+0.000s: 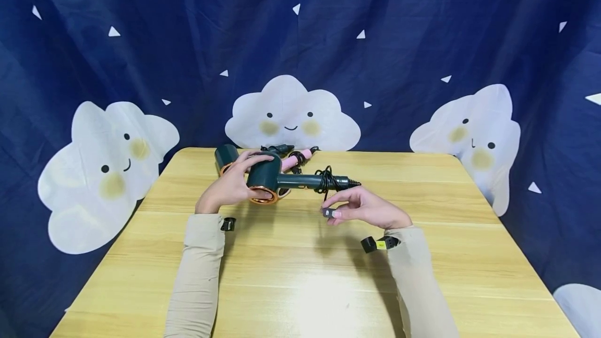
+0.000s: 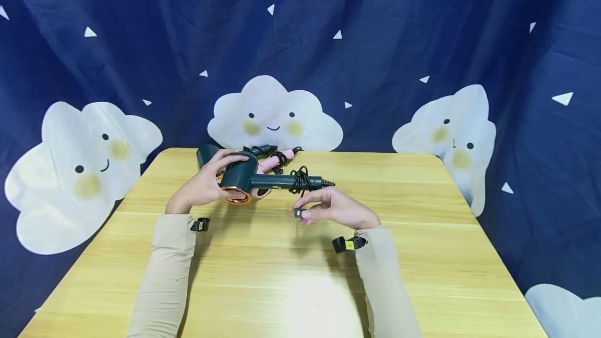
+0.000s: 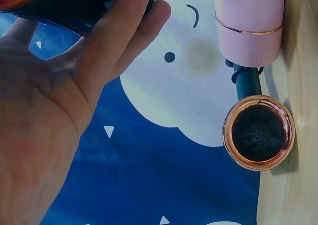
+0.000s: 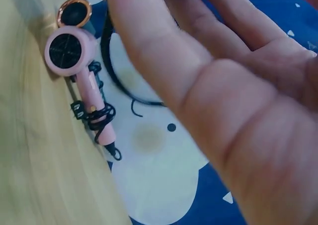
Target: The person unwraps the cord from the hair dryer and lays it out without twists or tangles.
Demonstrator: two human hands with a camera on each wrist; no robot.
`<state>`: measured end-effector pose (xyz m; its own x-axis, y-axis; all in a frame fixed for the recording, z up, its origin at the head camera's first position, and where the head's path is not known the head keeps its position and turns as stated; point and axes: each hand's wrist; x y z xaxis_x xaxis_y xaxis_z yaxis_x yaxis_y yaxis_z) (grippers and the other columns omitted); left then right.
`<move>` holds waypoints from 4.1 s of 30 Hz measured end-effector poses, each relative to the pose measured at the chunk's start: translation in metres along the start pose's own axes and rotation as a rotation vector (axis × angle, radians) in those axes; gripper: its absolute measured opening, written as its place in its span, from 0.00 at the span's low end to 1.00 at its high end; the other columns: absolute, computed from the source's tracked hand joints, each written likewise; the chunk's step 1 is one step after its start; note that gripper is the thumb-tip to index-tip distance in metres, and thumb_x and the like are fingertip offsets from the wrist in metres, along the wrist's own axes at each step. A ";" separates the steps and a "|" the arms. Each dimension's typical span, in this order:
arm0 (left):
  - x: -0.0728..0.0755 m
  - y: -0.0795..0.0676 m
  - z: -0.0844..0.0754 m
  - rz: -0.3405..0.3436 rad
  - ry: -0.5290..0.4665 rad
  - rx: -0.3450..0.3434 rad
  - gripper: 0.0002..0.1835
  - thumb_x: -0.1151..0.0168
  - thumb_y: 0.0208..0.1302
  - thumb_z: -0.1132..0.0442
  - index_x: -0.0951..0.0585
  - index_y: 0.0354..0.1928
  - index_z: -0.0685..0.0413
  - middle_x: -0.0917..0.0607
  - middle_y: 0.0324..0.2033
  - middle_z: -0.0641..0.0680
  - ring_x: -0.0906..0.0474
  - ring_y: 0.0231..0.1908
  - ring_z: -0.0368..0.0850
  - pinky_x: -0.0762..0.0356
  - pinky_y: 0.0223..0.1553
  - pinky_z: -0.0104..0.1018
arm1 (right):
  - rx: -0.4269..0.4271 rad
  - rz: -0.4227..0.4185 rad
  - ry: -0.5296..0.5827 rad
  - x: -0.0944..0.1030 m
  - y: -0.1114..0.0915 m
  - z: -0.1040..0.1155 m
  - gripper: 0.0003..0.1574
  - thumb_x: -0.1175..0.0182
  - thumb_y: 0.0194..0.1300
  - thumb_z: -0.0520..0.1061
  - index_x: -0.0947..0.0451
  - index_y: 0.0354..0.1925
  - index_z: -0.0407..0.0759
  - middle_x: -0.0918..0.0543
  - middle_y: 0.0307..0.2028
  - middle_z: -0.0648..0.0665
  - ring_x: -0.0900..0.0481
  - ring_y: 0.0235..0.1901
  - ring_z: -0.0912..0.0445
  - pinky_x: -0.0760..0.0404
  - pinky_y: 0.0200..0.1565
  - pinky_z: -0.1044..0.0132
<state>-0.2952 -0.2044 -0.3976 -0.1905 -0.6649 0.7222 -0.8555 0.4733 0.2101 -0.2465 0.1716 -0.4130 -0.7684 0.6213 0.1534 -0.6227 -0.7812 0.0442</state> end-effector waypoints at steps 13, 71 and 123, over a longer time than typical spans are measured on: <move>0.002 -0.001 0.000 -0.007 -0.002 0.000 0.50 0.13 0.44 0.52 0.28 0.72 0.29 0.41 0.77 0.55 0.31 0.67 0.64 0.28 0.64 0.68 | -0.106 -0.224 -0.044 0.008 0.003 -0.024 0.18 0.34 0.69 0.36 0.18 0.50 0.21 0.12 0.51 0.33 0.11 0.47 0.58 0.14 0.53 0.65; -0.006 0.003 -0.007 0.070 -0.018 -0.023 0.48 0.15 0.46 0.45 0.29 0.71 0.23 0.42 0.78 0.52 0.36 0.70 0.60 0.27 0.64 0.66 | -0.092 -0.882 -0.076 0.028 -0.006 -0.023 0.21 0.30 0.67 0.39 0.20 0.56 0.31 0.12 0.33 0.65 0.15 0.39 0.70 0.20 0.46 0.77; -0.006 0.002 0.001 0.050 -0.011 0.012 0.48 0.15 0.47 0.48 0.30 0.71 0.21 0.40 0.75 0.50 0.30 0.65 0.61 0.26 0.62 0.66 | 0.155 -0.665 0.229 -0.019 0.002 0.039 0.06 0.42 0.76 0.38 0.17 0.46 0.40 0.15 0.42 0.49 0.15 0.34 0.60 0.13 0.42 0.70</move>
<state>-0.2964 -0.1993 -0.4021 -0.2383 -0.6466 0.7246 -0.8502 0.4995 0.1662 -0.2274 0.1555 -0.3772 -0.2561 0.9526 -0.1643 -0.9546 -0.2224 0.1983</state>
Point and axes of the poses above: each hand's wrist, its own y-axis towards the middle knuckle, its own x-axis out of the back of the hand, z = x × y
